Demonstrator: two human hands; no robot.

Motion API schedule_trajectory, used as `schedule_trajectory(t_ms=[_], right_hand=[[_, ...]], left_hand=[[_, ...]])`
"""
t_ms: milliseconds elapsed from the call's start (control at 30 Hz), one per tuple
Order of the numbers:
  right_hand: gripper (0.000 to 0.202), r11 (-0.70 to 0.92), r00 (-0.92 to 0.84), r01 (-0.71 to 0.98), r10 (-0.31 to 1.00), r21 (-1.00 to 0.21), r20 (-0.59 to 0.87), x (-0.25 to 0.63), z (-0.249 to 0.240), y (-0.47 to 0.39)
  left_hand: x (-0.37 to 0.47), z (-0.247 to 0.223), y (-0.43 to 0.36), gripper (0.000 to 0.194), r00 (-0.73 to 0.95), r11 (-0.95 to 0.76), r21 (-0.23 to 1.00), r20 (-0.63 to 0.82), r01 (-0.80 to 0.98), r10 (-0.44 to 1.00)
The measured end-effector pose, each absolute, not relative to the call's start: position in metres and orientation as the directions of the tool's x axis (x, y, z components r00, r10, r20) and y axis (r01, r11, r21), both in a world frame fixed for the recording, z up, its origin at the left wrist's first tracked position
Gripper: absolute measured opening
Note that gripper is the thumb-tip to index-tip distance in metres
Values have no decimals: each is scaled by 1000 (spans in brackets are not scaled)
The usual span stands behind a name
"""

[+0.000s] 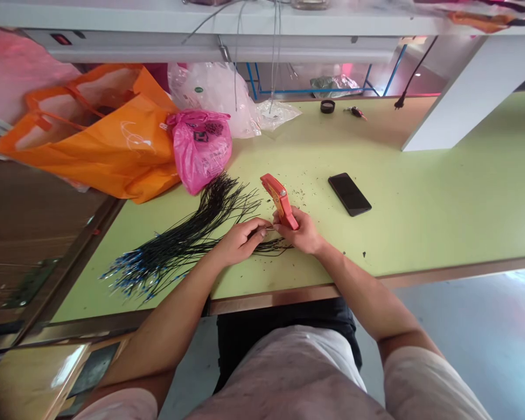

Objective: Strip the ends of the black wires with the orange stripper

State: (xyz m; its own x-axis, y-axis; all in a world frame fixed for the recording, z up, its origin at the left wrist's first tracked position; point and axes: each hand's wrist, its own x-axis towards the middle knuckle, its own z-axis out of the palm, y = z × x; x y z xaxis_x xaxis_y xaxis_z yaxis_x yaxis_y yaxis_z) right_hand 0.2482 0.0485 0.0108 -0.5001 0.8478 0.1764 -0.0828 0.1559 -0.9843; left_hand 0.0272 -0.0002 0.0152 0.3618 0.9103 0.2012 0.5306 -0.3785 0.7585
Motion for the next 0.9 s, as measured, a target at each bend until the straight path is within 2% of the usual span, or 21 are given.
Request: schedule_trajectory(t_ms=[233, 400, 533, 767, 900], right_hand=[[38, 238, -494, -44, 839, -970, 228, 251, 9, 50], [34, 289, -408, 70, 882, -955, 237, 259, 8, 49], [29, 368, -448, 151, 853, -917, 269, 261, 7, 55], [32, 426, -458, 227, 840, -876, 290, 260, 9, 56], [27, 448, -411, 331, 861, -831, 301, 264, 9, 56]], left_hand=[[30, 15, 4, 24, 376, -333, 793, 142, 510, 915], [38, 17, 3, 22, 378, -308, 816, 120, 489, 918], [37, 18, 8, 31, 409, -340, 825, 147, 452, 901], [34, 14, 12, 30, 418, -348, 834, 159, 428, 894], [38, 16, 12, 26, 422, -335, 841, 144, 424, 895]])
